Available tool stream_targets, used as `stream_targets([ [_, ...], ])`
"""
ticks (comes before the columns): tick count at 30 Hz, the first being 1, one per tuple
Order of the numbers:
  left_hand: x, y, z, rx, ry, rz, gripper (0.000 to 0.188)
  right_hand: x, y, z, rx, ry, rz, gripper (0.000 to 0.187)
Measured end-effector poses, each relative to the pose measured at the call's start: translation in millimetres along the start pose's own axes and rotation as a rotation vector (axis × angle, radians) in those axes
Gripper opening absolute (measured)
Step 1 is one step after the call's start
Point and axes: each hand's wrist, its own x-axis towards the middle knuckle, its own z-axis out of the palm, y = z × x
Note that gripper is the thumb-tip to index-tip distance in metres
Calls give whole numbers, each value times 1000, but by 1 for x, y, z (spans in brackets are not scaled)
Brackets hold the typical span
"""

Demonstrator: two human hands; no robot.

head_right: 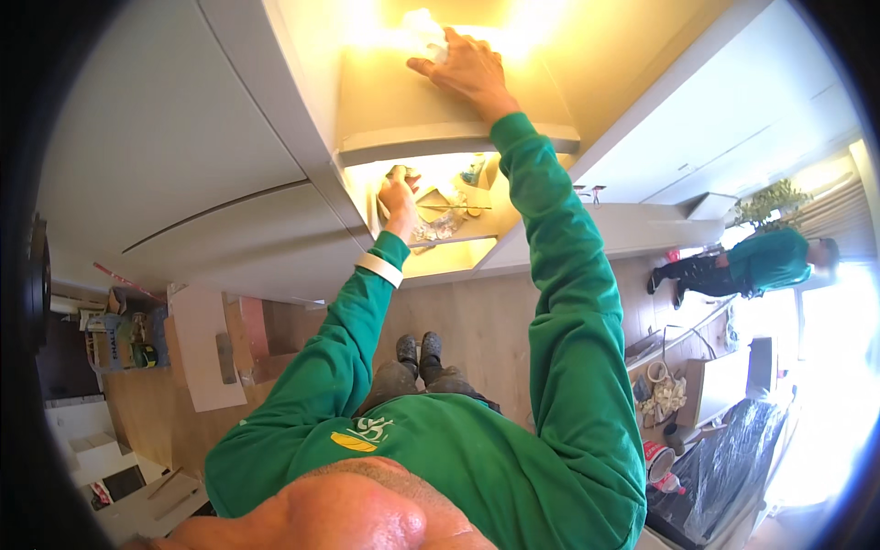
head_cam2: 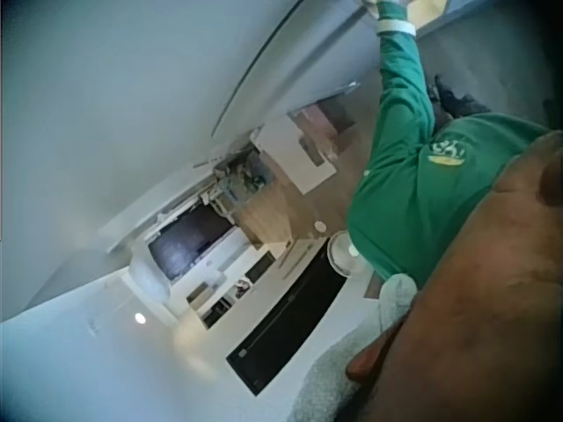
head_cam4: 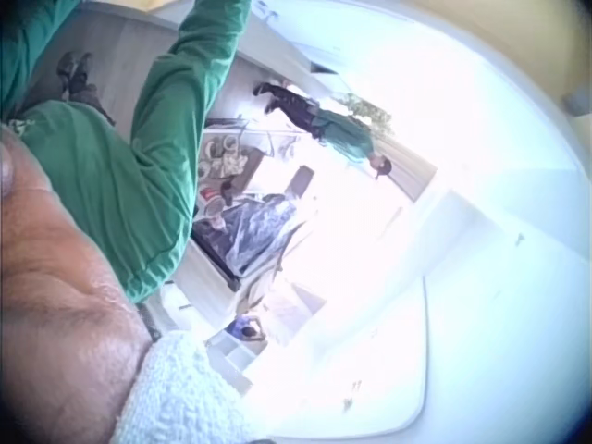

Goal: The person applies a liquid from a bottle to a cloth and uses it to wipe and polish the surfaces and edges of white cabinetry in a workshop setting, occasionally using a small square tool to smooth the finish.

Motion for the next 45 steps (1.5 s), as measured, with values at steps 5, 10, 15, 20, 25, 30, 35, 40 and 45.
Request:
stream_targets([
  [5,-15,24,-4,183,-213,-19,41,9,39,-10,107,240,53,29],
  [10,-137,94,-52,309,-703,-3,38,-139,-3,-79,714,593,132,23],
  [15,-212,117,-65,178,-887,7,33,-309,-47,-55,1063,143,811,25],
  [20,-218,100,-65,363,-960,-28,30,-351,-41,-41,1211,246,805,62],
  [25,-222,90,-57,251,-1264,-486,36,-352,-44,-42,1212,135,667,71],
  [30,-220,112,-50,317,-1390,-614,60,-353,-27,-10,1149,410,666,38],
  [35,-199,160,-86,560,-1393,-49,54,-277,13,-96,1408,890,507,36],
  [40,-158,172,-163,613,-1092,32,31,-200,57,-177,611,861,359,37],
  [45,-127,127,-275,768,-693,88,25,-154,74,-193,252,880,211,38],
])
